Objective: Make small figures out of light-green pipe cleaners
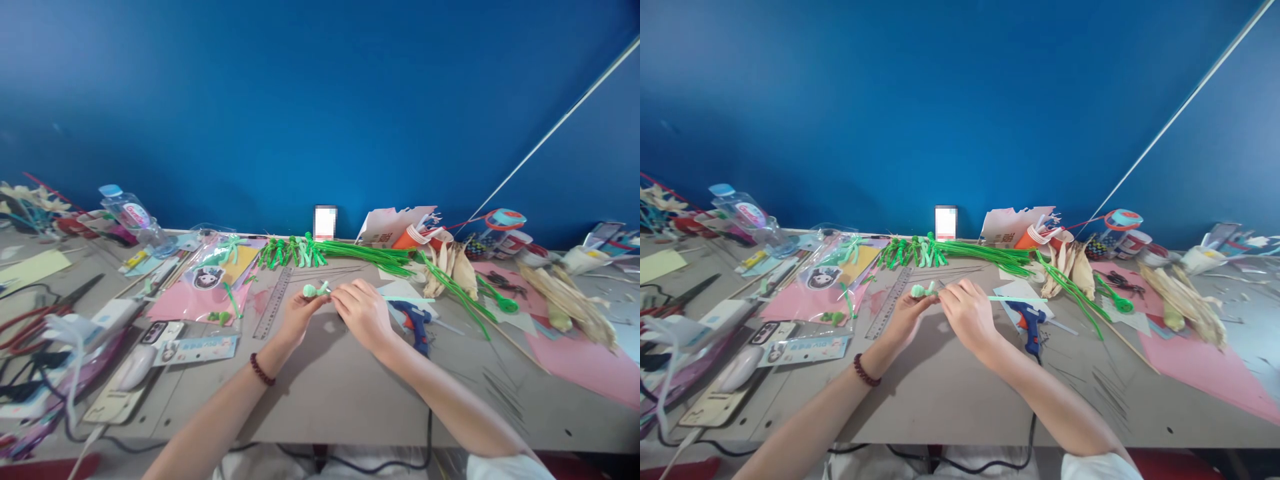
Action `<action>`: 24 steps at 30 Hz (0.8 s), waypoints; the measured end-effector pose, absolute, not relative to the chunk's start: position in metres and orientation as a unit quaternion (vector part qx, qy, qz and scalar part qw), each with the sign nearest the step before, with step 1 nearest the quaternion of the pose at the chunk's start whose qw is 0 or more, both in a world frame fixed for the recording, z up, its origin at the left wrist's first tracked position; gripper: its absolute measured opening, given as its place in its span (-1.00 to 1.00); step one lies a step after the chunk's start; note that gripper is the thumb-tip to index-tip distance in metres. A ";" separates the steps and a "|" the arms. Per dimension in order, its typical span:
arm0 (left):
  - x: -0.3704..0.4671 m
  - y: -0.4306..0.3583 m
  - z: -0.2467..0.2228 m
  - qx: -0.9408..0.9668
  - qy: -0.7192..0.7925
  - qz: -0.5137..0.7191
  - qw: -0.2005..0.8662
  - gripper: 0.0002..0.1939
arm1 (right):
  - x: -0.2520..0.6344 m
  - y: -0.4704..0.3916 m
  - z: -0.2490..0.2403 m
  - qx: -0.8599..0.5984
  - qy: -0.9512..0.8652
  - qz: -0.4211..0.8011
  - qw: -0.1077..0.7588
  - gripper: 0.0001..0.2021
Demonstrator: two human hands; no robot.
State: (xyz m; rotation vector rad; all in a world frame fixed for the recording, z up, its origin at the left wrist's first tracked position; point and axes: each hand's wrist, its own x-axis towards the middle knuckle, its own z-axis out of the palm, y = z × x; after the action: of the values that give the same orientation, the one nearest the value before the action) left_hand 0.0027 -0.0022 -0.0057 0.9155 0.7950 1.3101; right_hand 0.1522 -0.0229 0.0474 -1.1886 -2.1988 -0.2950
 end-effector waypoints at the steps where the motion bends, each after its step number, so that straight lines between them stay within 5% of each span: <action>1: 0.002 -0.002 -0.006 0.396 0.348 0.569 0.631 -0.86 | 0.153 -0.022 0.047 -0.448 -0.832 -0.108 0.311 -0.78; 12: -0.003 0.010 -0.011 0.336 0.311 0.595 0.660 -0.75 | 0.169 -0.014 0.066 -0.470 -0.814 -0.004 0.340 -0.83; 24: -0.042 0.045 -0.029 0.277 0.474 0.685 0.479 -0.77 | 0.210 -0.023 0.110 -0.495 -0.747 -0.040 0.442 -0.86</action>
State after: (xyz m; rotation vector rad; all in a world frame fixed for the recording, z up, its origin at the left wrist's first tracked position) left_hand -0.0419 0.0453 -0.0290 0.6763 1.1564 1.6732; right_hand 0.2100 -0.0229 0.1105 -1.2291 -1.8532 -0.0997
